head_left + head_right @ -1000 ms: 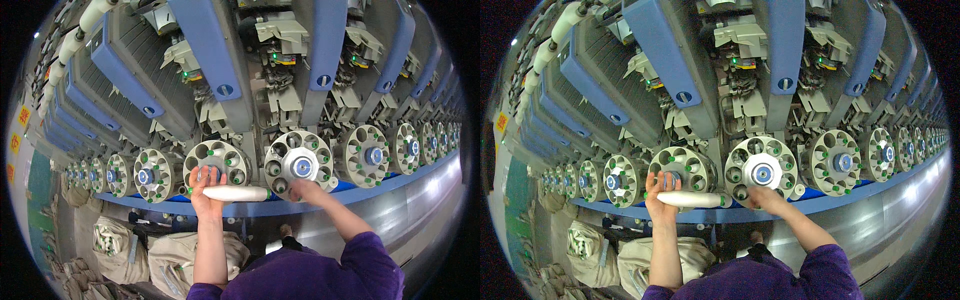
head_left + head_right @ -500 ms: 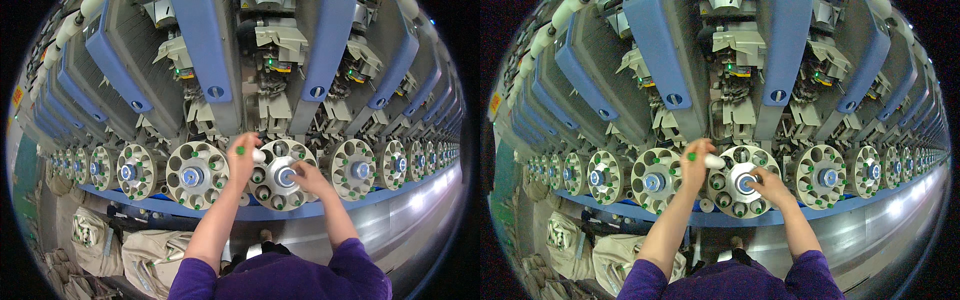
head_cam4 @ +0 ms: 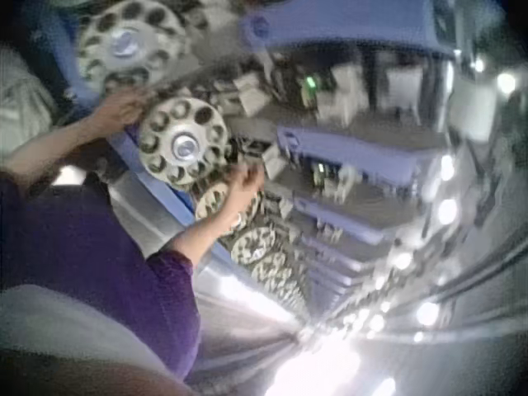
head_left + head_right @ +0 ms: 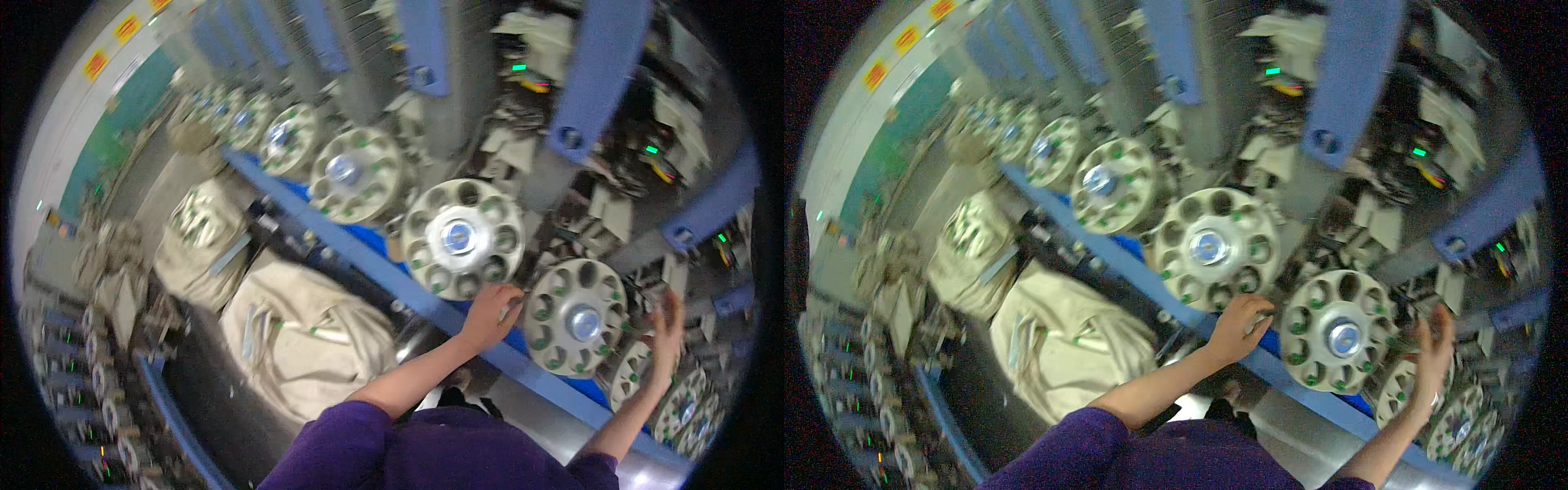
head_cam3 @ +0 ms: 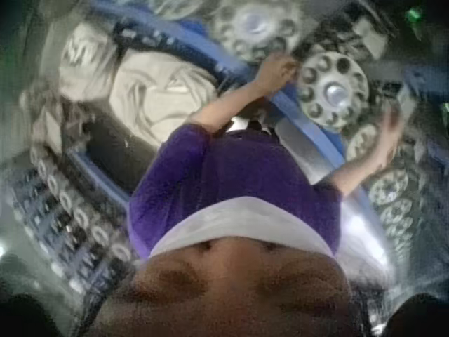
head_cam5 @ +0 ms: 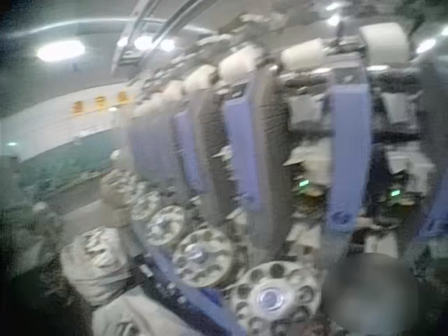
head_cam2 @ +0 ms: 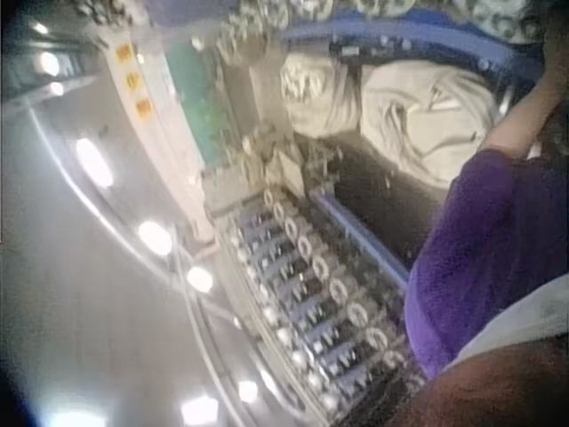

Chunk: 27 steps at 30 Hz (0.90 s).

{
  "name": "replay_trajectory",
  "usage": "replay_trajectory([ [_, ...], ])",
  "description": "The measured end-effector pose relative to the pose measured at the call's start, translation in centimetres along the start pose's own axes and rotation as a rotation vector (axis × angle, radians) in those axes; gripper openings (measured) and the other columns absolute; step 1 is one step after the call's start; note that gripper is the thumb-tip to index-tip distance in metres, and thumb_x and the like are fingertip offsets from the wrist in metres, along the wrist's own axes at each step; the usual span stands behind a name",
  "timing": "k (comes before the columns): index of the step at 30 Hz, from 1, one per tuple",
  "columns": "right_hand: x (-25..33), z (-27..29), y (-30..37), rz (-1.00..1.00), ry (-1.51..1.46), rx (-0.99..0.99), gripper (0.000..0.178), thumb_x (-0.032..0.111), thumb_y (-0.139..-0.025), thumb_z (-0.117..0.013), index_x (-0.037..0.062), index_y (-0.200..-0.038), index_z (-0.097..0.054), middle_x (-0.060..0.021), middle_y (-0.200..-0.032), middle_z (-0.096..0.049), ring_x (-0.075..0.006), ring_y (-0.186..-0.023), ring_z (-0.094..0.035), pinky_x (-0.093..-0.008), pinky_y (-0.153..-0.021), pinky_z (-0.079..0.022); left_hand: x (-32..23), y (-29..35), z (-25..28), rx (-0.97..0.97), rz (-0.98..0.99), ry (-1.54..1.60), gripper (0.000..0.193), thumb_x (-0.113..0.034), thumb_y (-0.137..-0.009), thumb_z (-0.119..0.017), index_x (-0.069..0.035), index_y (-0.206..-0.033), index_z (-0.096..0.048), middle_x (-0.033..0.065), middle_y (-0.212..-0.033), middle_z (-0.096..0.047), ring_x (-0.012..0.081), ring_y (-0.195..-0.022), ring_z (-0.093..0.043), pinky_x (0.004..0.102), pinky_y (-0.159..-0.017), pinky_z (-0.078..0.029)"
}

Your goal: The person repeatedly takes white thread spools from a cloth bag and places them into empty slots on rotating circular holders attached to a textile machine. The person moves along the machine row, refilling multiple holders and occasionally adjusting the bag.

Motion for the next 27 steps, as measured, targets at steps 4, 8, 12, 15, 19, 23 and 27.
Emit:
replay_trajectory([
  [4,4.0,-6.1,4.3,0.209,-0.639,0.382,0.049,0.030,-0.086,-0.054,0.0059,-0.127,-0.041,-0.0137,-0.125,-0.046,-0.0212,-0.096,-0.057,-0.0229,-0.053,-0.056,6.4,10.4,8.5,-0.232,0.144,-0.212,0.014,-0.006,-0.076,-0.060,-0.005,-0.090,-0.059,0.0130,-0.089,-0.059,0.0303,-0.087,-0.054,0.0380,-0.077,-0.043],
  [8,4.9,-22.9,17.9,-0.198,-0.572,1.412,0.034,0.018,-0.087,-0.057,0.0026,-0.116,-0.049,-0.0113,-0.109,-0.056,-0.0193,-0.089,-0.060,-0.0326,-0.073,-0.051,15.7,24.2,18.6,-0.669,0.641,-0.141,0.014,-0.006,-0.077,-0.055,-0.002,-0.088,-0.062,0.0119,-0.080,-0.064,0.0242,-0.079,-0.061,0.0331,-0.074,-0.047],
  [12,4.7,-38.0,30.9,0.070,-0.002,1.534,0.030,0.023,-0.086,-0.057,0.0024,-0.107,-0.058,-0.0113,-0.102,-0.062,-0.0230,-0.094,-0.060,-0.0330,-0.083,-0.047,22.3,34.8,27.6,-0.883,1.132,-0.074,0.018,-0.011,-0.079,-0.057,0.000,-0.093,-0.061,0.0097,-0.083,-0.063,0.0192,-0.078,-0.059,0.0311,-0.072,-0.047],
  [15,5.1,-45.9,38.1,0.381,0.200,1.713,0.035,0.022,-0.084,-0.054,0.0004,-0.111,-0.054,-0.0165,-0.111,-0.056,-0.0306,-0.102,-0.055,-0.0364,-0.087,-0.044,26.0,37.4,30.8,-1.027,1.327,0.345,0.025,-0.016,-0.079,-0.059,-0.002,-0.100,-0.059,0.0066,-0.090,-0.060,0.0152,-0.079,-0.055,0.0293,-0.066,-0.046],
  [19,3.1,-51.4,42.2,0.630,0.548,1.496,0.038,0.016,-0.078,-0.059,0.0004,-0.111,-0.051,-0.0188,-0.119,-0.048,-0.0334,-0.112,-0.045,-0.0414,-0.093,-0.036,30.5,35.2,32.6,-1.211,1.247,0.648,0.016,-0.017,-0.083,-0.055,-0.002,-0.089,-0.057,0.0050,-0.077,-0.054,0.0127,-0.066,-0.048,0.0283,-0.056,-0.041],
  [23,-0.8,-52.1,44.1,0.826,0.781,1.331,0.040,0.019,-0.071,-0.065,0.0018,-0.106,-0.053,-0.0185,-0.114,-0.050,-0.0307,-0.108,-0.048,-0.0415,-0.093,-0.034,33.1,32.3,32.8,-1.245,1.269,0.794,0.014,-0.016,-0.085,-0.052,-0.003,-0.089,-0.052,0.0041,-0.069,-0.050,0.0117,-0.054,-0.042,0.0277,-0.048,-0.036],
  [27,-1.0,-51.8,43.3,0.856,0.782,1.494,0.046,0.021,-0.071,-0.065,0.0064,-0.114,-0.053,-0.0168,-0.105,-0.055,-0.0297,-0.099,-0.052,-0.0411,-0.086,-0.037,32.9,30.6,33.9,-1.303,1.233,0.721,0.026,-0.012,-0.086,-0.048,-0.004,-0.110,-0.048,0.0051,-0.075,-0.054,0.0136,-0.053,-0.046,0.0260,-0.045,-0.036],
])
Point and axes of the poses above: each hand's wrist, its own y-axis away from the middle knuckle, its own z-axis out of the back of the hand, x = y × z, the point moved 4 cm from there along -y, towards the middle knuckle
